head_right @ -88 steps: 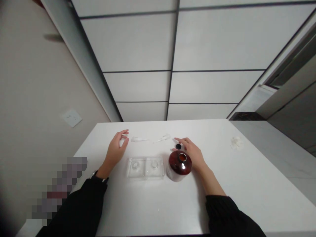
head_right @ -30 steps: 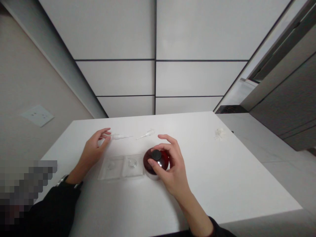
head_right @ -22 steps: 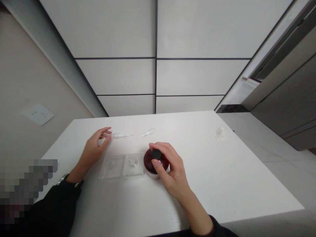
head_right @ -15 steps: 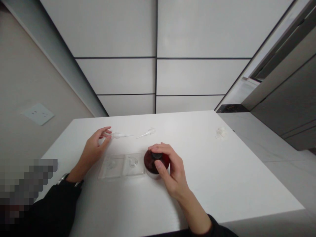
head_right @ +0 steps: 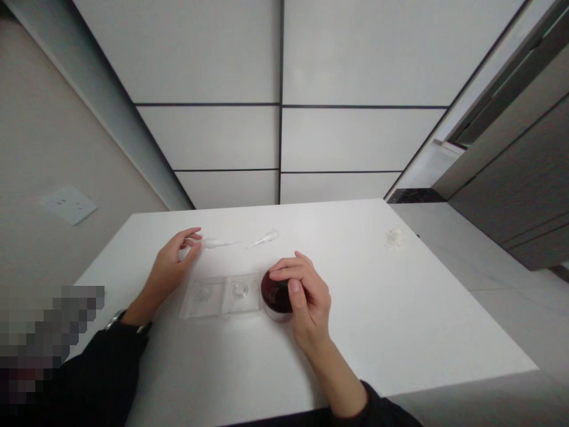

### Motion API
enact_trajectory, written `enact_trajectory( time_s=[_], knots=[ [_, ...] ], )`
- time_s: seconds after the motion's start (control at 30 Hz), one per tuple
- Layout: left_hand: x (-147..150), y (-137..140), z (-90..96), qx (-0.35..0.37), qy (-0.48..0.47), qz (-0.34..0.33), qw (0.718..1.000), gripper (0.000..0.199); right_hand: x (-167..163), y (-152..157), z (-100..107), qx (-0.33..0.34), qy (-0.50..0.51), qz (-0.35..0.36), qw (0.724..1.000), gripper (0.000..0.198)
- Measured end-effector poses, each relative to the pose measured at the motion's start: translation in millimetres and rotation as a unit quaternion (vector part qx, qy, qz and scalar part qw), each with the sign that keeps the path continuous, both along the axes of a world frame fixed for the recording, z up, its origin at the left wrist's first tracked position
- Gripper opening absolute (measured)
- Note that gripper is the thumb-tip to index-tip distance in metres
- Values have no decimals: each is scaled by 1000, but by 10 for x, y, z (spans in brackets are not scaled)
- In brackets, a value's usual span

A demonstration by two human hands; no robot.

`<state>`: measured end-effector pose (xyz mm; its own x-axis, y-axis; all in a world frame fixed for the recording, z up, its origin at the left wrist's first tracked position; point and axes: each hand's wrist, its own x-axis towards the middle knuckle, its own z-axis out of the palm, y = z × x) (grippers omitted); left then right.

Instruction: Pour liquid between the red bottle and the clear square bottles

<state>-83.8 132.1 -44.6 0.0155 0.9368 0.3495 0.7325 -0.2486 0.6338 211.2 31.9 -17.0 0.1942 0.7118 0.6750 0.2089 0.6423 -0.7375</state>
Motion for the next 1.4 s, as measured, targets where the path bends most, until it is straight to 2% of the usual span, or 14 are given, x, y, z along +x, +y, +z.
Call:
enact_trajectory(
  time_s=[0.07,0.17,0.27,0.33,0.53,0.83,0.97,1.1,1.3,1.4],
  knots=[
    [2,1,-2,0,-1,-1,1000,49,-8,6,-2,1,-12,-15,1000,24],
    [3,3,-4,1,-2,-2,1000,50,-24,1,-5,-26,-3,-28,999,9],
    [2,2,-4,0,-1,-3,1000,49,-28,-11,2,-47,27,-7,998,12],
    [1,-2,-2,-1,-1,-3,1000,49,-17,-13,16,-39,25,10,999,12],
    [7,-10,8,-3,0,-6,1000,50,23,6,51,-20,24,48,998,29],
    [11,-11,23,-3,3,-12,1000,50,1,15,74,-52,52,58,996,9],
    [10,-7,14,-3,4,-13,1000,49,-7,18,36,-67,66,36,995,19],
    [13,-10,12,-4,6,-15,1000,50,11,14,5,-30,17,7,999,4],
    [16,-9,15,-3,6,-18,1000,49,42,9,12,32,-56,-9,998,31],
    [16,-9,12,-3,5,-18,1000,50,28,24,14,26,-49,-11,998,23]
  ],
)
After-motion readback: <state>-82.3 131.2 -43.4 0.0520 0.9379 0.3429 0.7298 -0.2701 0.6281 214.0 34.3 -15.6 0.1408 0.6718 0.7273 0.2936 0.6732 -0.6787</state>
